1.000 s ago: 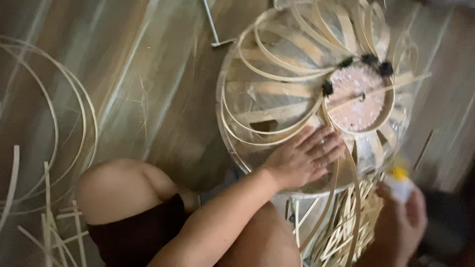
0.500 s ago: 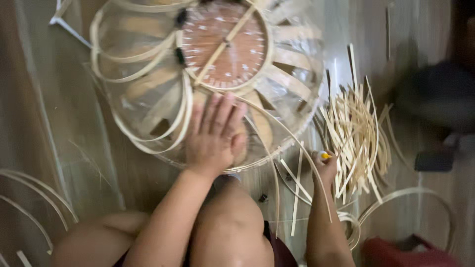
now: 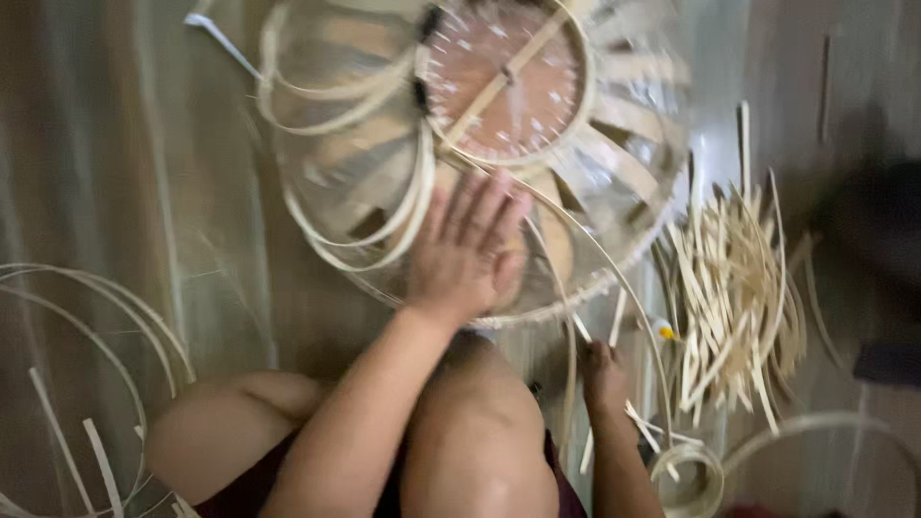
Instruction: The person attaches thin bamboo strips to a circular frame using glue and small clips.
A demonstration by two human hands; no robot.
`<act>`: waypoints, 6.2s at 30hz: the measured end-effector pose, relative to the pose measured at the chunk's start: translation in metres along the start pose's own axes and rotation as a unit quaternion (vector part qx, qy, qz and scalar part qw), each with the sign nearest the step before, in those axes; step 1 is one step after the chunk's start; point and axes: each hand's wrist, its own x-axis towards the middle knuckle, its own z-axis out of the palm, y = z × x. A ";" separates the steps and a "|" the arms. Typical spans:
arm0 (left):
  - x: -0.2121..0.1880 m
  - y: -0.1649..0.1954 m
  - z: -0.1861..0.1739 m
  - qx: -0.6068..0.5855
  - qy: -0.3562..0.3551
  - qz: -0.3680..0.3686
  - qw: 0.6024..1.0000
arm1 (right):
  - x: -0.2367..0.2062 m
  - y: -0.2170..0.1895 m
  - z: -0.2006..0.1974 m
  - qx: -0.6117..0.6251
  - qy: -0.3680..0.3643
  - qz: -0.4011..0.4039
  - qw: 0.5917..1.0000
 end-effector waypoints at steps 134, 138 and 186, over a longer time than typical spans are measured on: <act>0.029 -0.024 -0.027 0.005 0.084 -0.006 0.996 | 0.134 -0.367 -0.171 0.005 0.069 -0.445 0.893; 0.027 -0.030 -0.025 -0.035 0.087 -0.014 0.996 | 0.139 -0.364 -0.177 -0.066 0.104 -0.458 0.880; 0.016 -0.019 0.011 0.067 0.155 0.051 0.984 | 0.012 -0.172 -0.150 0.052 0.173 -0.314 0.932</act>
